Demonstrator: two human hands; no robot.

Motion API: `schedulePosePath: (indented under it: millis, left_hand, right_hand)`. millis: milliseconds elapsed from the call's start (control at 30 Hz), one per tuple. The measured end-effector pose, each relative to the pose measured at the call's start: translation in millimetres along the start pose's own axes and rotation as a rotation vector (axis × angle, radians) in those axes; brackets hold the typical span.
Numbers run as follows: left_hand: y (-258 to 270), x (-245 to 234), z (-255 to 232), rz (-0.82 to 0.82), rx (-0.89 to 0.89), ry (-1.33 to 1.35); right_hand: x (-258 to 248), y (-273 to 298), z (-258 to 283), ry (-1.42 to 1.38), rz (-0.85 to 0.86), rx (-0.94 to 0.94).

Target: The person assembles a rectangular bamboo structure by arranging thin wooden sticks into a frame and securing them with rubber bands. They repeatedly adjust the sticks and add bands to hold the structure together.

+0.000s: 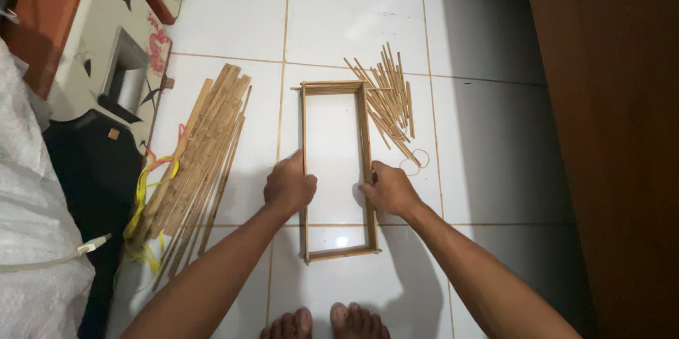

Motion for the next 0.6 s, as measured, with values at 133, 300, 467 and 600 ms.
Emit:
schedulePosePath:
  millis: [133,300,467,600]
  left_hand:
    - [6,-10,-5,-0.049,0.017,0.016]
    - [7,-4,6,0.029,-0.098,-0.015]
    - [2,6,15,0.014,-0.163,-0.032]
    - [-3,10,23,-0.001,-0.203,0.040]
  right_hand:
    - [-1,-1,-1,-0.118,-0.090,-0.055]
    - [8,-7,-6,-0.099,-0.033,0.026]
    - [19,2,-8,-0.364,0.039,0.112]
    - [19,6,-8,-0.994,0.185,0.296]
Point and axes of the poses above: each hand's wrist, its own y-axis away from the middle knuckle, its own x-axis out of the palm, z = x × y, the point moved 7 cm from there along -y, towards the middle knuckle, and after that the axes turned 4 degrees about x, right-handed, at the moved point
